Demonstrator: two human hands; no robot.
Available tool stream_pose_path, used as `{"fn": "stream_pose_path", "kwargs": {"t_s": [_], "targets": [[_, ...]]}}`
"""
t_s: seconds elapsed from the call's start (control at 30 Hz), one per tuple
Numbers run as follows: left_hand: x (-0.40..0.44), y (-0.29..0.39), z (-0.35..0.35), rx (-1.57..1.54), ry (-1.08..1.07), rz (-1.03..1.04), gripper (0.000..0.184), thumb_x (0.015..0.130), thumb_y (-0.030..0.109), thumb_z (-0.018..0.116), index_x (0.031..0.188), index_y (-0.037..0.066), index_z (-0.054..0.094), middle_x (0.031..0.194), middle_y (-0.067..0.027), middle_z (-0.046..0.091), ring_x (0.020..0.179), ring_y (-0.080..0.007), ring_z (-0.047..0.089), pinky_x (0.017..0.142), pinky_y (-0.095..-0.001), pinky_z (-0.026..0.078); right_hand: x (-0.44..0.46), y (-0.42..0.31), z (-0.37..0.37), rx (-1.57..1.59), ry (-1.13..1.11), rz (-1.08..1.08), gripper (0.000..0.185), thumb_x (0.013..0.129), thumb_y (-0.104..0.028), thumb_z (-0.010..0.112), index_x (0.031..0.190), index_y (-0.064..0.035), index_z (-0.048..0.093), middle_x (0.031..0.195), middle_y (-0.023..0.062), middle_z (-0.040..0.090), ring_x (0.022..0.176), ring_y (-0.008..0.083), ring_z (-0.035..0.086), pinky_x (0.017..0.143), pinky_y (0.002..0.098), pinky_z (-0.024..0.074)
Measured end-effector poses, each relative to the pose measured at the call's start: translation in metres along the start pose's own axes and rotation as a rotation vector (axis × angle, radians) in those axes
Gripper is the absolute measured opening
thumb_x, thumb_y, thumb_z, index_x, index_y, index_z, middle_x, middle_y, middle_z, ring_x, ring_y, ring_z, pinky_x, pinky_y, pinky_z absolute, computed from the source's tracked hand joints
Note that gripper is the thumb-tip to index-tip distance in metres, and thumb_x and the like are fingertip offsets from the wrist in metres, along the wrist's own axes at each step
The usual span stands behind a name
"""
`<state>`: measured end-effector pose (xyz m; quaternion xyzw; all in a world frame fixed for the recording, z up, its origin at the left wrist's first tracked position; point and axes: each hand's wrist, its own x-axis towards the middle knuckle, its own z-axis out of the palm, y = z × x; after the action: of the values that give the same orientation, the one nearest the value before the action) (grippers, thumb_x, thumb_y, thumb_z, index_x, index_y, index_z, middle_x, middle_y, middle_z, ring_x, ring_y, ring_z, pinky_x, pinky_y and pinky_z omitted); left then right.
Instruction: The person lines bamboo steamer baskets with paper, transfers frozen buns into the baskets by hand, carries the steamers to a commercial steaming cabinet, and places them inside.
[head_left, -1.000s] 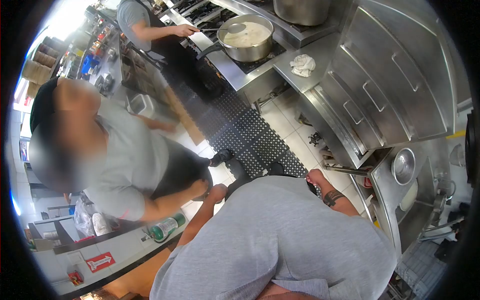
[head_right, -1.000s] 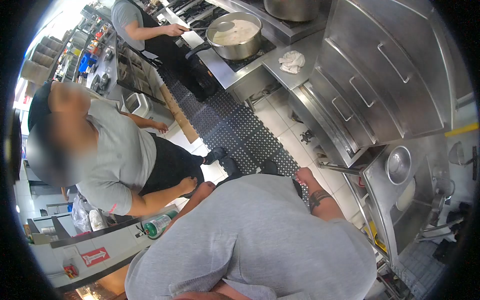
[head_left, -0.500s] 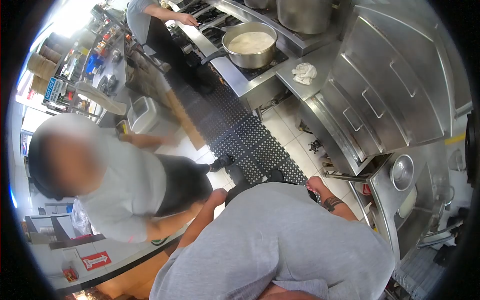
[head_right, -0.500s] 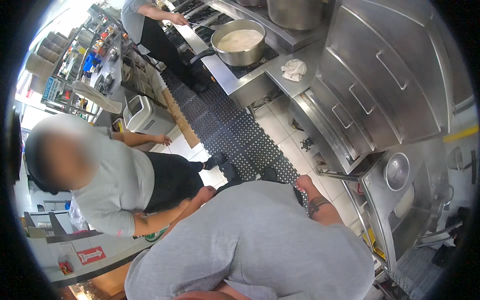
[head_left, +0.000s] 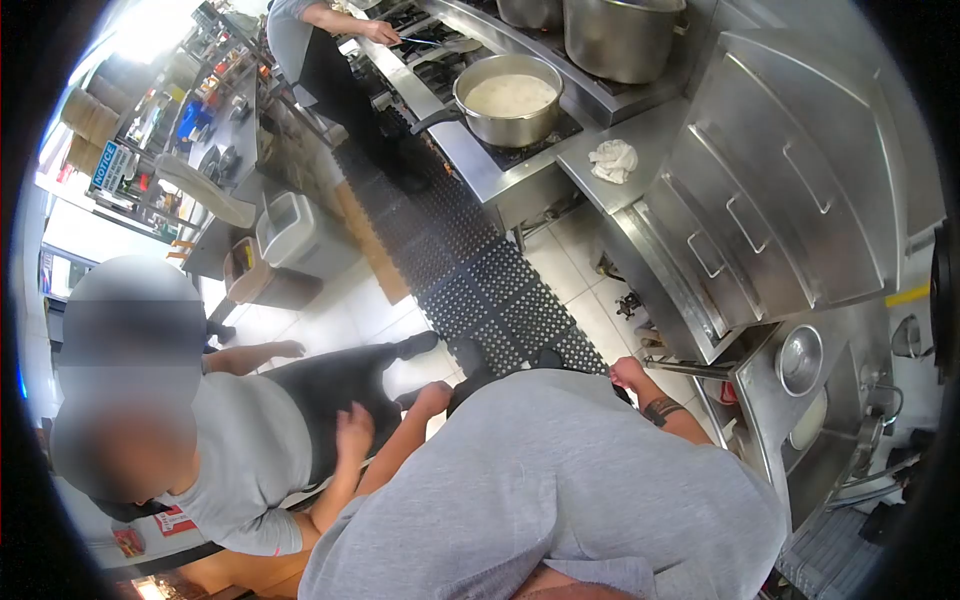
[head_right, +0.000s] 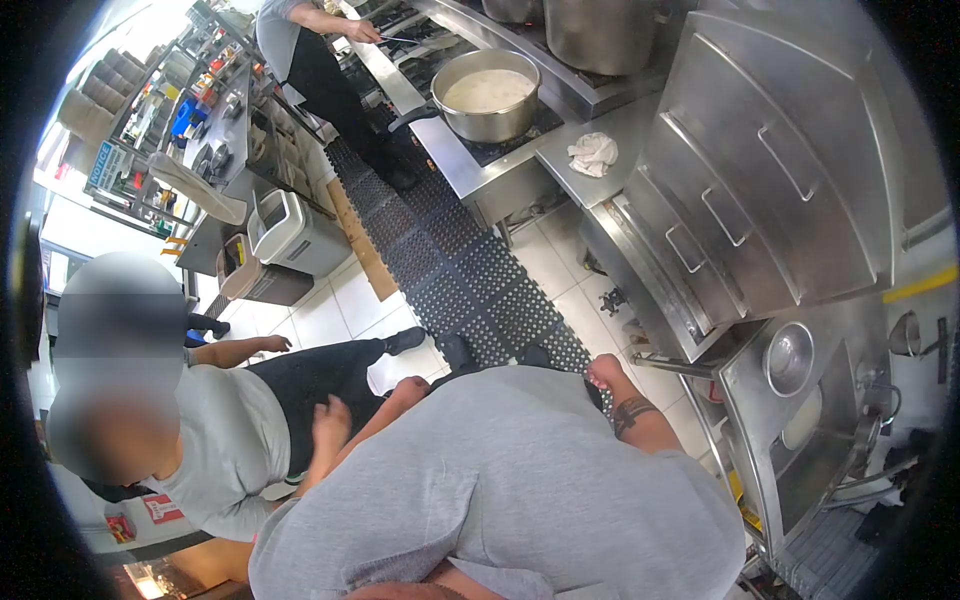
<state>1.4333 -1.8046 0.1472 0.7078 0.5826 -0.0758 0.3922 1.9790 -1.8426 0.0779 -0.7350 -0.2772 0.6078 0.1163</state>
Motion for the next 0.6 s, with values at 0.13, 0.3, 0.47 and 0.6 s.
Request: {"fn": "stream_pose_path", "kwargs": {"t_s": [0.13,0.3,0.47,0.6], "targets": [[0.004,0.0,0.002,-0.101,0.033,-0.108,0.03,0.089,0.025,0.054,0.093,0.002,0.073,0.108,-0.022,0.071,0.101,-0.0421,0.066,0.089,-0.0477,0.052,0.002,-0.008,-0.006,-0.13,-0.024,-0.019,0.019,0.089,-0.006,0.057,0.071,0.0002,0.062,0.06,0.0091,0.057,0.043,0.0174,0.05,0.037,0.033,0.0358],[0.007,0.002,-0.001,-0.139,0.054,-0.12,0.028,0.089,0.024,0.054,0.095,0.003,0.072,0.108,-0.0212,0.07,0.102,-0.0419,0.065,0.089,-0.048,0.052,-0.009,-0.025,-0.006,-0.004,0.018,-0.006,0.018,0.087,-0.004,0.057,0.07,-0.0005,0.059,0.059,0.0085,0.055,0.044,0.017,0.05,0.038,0.0326,0.0347],[0.01,-0.002,-0.005,-0.12,0.041,-0.098,0.029,0.09,0.025,0.054,0.095,0.004,0.073,0.109,-0.0202,0.07,0.102,-0.0409,0.066,0.089,-0.0482,0.052,-0.01,-0.024,-0.003,0.075,0.004,0.006,0.019,0.087,-0.004,0.057,0.069,-0.001,0.058,0.059,0.0079,0.054,0.044,0.0168,0.049,0.038,0.0327,0.0346],[0.011,-0.008,-0.009,0.042,0.025,0.048,0.032,0.093,0.026,0.052,0.094,0.003,0.073,0.111,-0.0217,0.07,0.103,-0.0403,0.066,0.09,-0.0488,0.052,0.009,0.0,0.004,-0.054,0.004,-0.033,0.022,0.088,-0.004,0.057,0.066,-0.0029,0.058,0.058,0.0075,0.053,0.047,0.0172,0.05,0.041,0.0319,0.0368]]}}
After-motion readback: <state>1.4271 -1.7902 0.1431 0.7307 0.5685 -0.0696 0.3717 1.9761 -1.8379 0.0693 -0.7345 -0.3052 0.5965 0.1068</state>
